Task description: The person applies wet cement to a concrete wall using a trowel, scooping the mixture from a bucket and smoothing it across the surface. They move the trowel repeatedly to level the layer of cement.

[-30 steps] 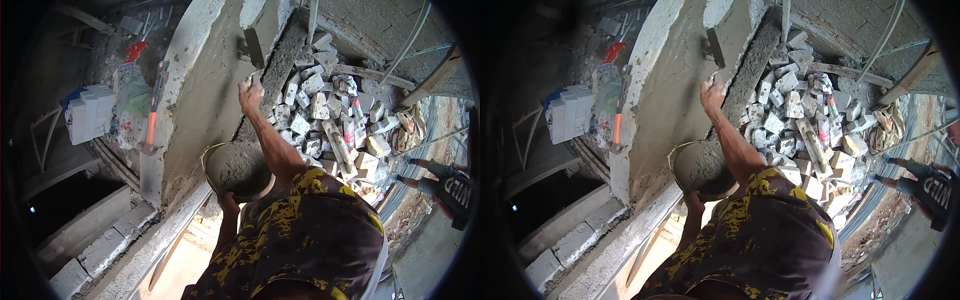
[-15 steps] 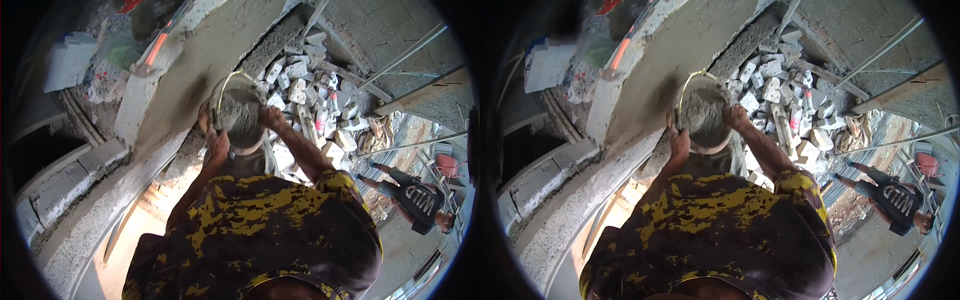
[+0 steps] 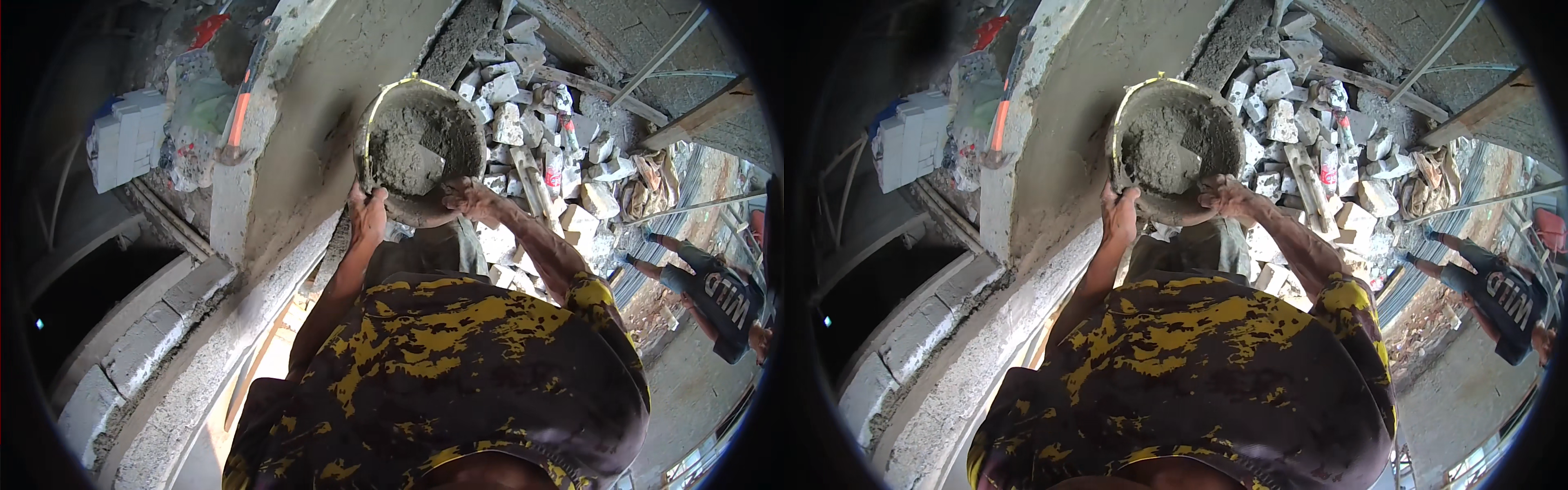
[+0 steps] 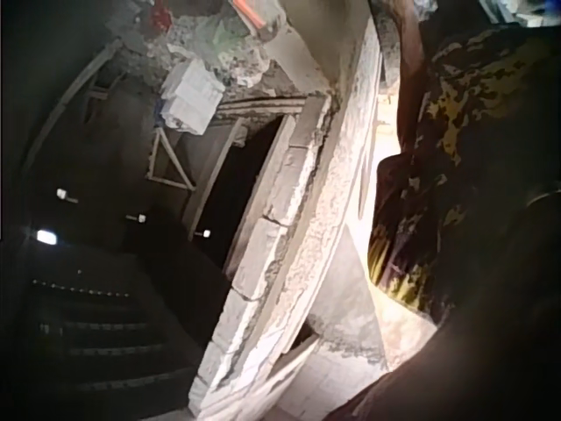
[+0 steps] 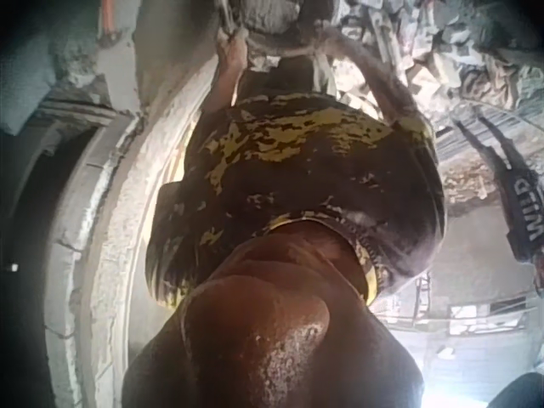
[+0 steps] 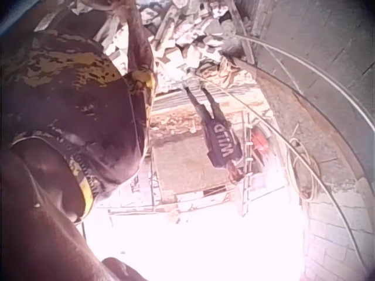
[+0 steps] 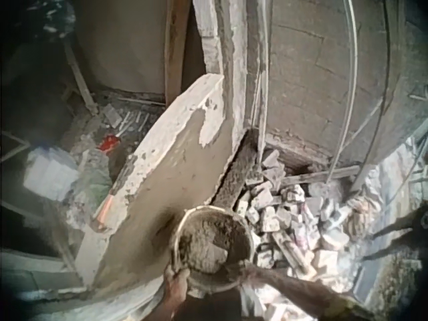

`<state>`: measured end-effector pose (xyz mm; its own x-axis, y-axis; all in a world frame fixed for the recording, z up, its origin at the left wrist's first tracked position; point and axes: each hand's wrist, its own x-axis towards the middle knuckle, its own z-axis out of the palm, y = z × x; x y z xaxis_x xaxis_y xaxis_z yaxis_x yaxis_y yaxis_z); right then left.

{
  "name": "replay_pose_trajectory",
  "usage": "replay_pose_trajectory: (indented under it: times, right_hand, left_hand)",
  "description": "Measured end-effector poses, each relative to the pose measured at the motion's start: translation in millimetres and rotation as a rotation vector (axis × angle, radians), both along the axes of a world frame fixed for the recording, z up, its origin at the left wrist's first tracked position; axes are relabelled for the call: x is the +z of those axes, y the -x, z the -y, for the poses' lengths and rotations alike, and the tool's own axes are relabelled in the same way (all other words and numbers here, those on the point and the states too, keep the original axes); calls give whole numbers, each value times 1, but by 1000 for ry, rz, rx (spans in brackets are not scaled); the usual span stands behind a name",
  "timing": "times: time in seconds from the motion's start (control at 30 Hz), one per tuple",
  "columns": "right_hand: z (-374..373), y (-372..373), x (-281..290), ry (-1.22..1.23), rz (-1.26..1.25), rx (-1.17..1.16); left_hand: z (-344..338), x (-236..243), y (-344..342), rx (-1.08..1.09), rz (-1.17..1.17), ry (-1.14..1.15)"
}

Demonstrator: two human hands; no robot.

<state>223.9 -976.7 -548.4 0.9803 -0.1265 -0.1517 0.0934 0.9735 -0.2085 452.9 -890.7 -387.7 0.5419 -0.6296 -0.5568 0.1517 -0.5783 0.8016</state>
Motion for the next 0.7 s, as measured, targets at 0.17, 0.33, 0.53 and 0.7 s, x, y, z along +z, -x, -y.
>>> replay_pose_trajectory:
  times: [0.17,0.33,0.53,0.7]
  right_hand:
    - [19,2,86,-205,-480,-81]
    - [46,11,175,630,-697,-63]
    - [86,44,206,597,-880,-850]
    - [159,45,140,1379,-1930,-1333]
  left_hand:
    - [15,-57,6,354,-172,48]
    - [16,-88,3,506,-309,140]
    - [-21,-89,11,632,-371,18]
    - [-61,-75,13,403,-134,159]
